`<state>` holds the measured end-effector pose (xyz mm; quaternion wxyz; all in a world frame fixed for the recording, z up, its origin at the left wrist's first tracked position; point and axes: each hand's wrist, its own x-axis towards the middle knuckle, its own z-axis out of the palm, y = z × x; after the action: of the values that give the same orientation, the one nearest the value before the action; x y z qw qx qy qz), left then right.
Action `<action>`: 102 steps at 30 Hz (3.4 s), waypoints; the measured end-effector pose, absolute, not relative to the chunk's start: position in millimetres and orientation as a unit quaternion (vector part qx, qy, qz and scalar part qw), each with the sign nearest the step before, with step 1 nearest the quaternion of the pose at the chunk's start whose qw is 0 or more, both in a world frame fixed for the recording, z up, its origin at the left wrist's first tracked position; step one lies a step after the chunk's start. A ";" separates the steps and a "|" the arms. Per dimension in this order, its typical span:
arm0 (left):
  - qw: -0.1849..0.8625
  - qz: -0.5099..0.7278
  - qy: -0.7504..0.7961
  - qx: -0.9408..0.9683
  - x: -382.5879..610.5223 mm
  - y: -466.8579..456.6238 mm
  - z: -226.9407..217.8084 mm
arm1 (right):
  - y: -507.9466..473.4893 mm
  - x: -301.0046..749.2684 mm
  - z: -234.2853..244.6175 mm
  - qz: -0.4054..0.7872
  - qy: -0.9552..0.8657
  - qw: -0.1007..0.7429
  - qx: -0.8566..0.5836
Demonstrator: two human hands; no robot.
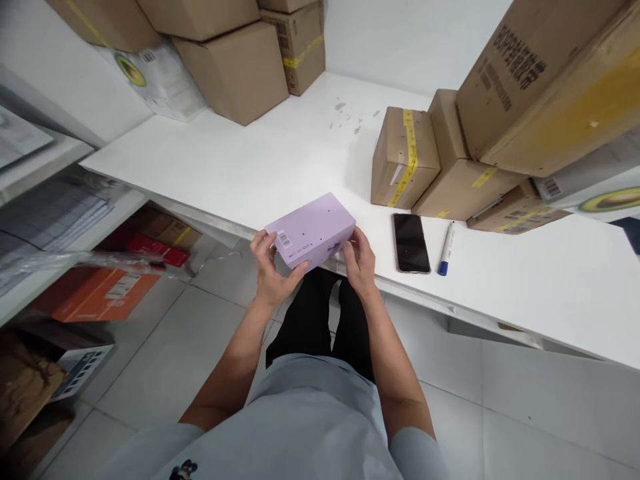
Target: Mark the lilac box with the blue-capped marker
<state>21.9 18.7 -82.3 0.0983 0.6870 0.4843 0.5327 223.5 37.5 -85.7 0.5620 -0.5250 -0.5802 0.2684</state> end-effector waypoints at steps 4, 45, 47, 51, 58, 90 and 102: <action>0.091 0.518 0.499 0.689 29.3 17.3 -80.3 | 33.2 224.9 -86.1 0.251 -0.567 0.579 -0.530; 0.064 0.422 0.475 0.770 98.5 -12.3 -49.0 | 5.1 431.0 -77.0 0.164 -0.200 0.731 -0.632; 0.064 0.423 0.475 0.769 99.5 -11.4 -49.3 | -2.3 433.5 -75.3 0.228 -0.130 0.809 -0.526; 0.074 0.440 0.473 0.760 99.8 -9.5 -50.6 | -18.1 431.4 -71.0 0.286 -0.081 0.871 -0.390; 0.079 0.459 0.461 0.756 98.5 -6.2 -55.0 | -28.4 391.1 -47.6 0.312 -0.143 0.868 -0.359; 0.055 0.552 0.397 0.731 98.1 -19.3 -67.9 | -28.3 218.0 -57.9 0.222 -0.399 0.729 -0.510; 0.134 0.545 0.408 0.720 92.6 -29.5 -60.0 | -35.6 212.0 -65.5 0.220 -0.401 0.746 -0.483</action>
<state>92.6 -29.5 -60.0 0.1339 0.7198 0.4080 0.5454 212.0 -35.6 -65.5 0.7465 -0.4834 -0.4010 0.2200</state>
